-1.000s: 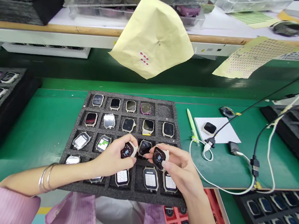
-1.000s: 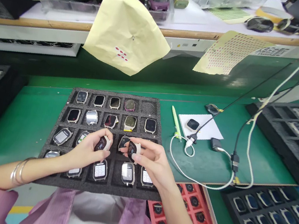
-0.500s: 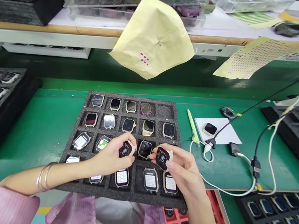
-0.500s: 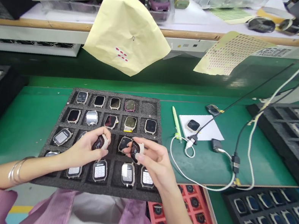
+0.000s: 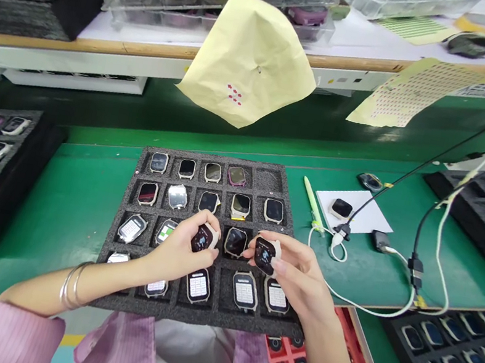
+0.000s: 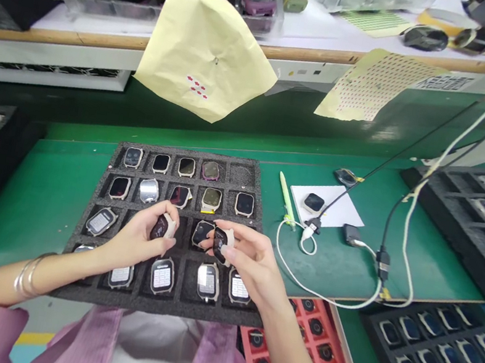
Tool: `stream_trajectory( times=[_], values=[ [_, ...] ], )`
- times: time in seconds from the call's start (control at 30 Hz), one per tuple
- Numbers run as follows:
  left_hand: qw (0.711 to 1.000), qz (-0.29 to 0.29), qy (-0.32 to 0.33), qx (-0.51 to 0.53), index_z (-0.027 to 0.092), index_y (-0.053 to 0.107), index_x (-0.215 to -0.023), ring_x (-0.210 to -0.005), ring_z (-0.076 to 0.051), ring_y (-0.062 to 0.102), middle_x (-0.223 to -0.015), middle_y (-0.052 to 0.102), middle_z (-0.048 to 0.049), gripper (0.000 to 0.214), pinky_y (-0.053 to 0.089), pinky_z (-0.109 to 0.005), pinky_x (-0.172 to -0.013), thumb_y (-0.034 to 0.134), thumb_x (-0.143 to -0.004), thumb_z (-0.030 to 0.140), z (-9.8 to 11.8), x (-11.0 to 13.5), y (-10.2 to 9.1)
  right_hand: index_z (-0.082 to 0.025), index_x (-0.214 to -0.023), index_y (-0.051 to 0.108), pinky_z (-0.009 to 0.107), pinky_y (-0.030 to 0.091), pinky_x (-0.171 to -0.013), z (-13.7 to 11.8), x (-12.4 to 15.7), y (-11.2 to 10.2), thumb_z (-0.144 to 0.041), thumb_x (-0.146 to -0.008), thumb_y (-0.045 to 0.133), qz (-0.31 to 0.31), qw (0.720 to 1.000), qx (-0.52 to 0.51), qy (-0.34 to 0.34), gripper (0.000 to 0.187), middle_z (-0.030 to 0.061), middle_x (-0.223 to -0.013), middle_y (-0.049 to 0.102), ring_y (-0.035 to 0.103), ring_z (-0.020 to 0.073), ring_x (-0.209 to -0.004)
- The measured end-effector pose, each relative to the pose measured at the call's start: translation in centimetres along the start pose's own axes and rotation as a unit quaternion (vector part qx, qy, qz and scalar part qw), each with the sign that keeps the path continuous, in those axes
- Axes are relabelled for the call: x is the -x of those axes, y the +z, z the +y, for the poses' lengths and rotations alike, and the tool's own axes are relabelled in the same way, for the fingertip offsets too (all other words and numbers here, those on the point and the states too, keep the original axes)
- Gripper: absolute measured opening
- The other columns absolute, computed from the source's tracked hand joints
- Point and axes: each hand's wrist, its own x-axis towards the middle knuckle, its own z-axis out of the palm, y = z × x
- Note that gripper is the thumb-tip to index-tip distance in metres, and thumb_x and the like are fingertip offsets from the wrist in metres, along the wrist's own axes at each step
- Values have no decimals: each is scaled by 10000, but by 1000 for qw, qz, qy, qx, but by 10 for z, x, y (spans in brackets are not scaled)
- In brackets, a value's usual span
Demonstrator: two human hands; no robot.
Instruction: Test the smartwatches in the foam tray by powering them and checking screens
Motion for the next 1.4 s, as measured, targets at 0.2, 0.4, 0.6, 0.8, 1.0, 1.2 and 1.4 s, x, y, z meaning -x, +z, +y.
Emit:
stream_trajectory(
  times=[0.2,0.4,0.6,0.8,1.0,1.2,1.4],
  values=[
    [1000,0,5,1,198,456,-832,-673,-105,412,-732,438,56,208,340,-238,-651,538,-713,49,2,1,0,-239,-1080,735,268,550,-790,-1,0,-1,-249,-754,790,7,1000,13,-5,331,66,-943,756,713,219,-905],
    [1000,0,10,-5,196,449,-798,-640,-92,404,-703,427,64,215,338,-226,-615,532,-701,23,4,3,0,-246,-1047,742,291,568,-765,-3,2,-1,-233,-756,785,-5,1000,10,-19,294,61,-939,757,720,227,-871],
    [998,-7,-57,36,201,451,-885,-451,-46,409,-691,464,79,179,328,-214,-474,587,-781,148,3,1,1,-247,-1073,727,364,578,-807,-6,3,3,-277,-778,777,7,1000,14,-3,301,69,-954,747,722,265,-896],
    [971,-35,-132,195,176,487,-1063,-715,-148,604,-847,571,-11,338,515,-270,-578,627,-762,242,5,-2,4,-261,-1160,666,398,564,-865,-6,1,3,-282,-850,717,11,998,36,52,315,84,-1137,707,713,255,-948],
    [948,-35,-176,264,166,557,-1105,-917,-229,630,-971,601,-73,369,568,-366,-719,577,-738,202,9,-1,3,-240,-1295,578,473,514,-954,-6,3,5,-303,-897,638,9,996,8,87,408,111,-1246,654,666,284,-1069],
    [946,-51,-165,275,185,586,-1074,-942,-239,628,-951,626,-67,390,570,-365,-707,552,-688,151,4,-2,4,-263,-1384,485,460,523,-947,-2,7,4,-255,-879,641,21,997,53,60,529,95,-1281,635,664,282,-1073],
    [952,-62,-152,258,188,562,-1087,-940,-229,628,-961,626,-64,398,577,-367,-710,534,-692,146,0,-1,4,-281,-1407,452,429,524,-950,0,8,2,-248,-905,618,12,995,97,36,530,87,-1285,634,662,273,-1082]
  ],
)
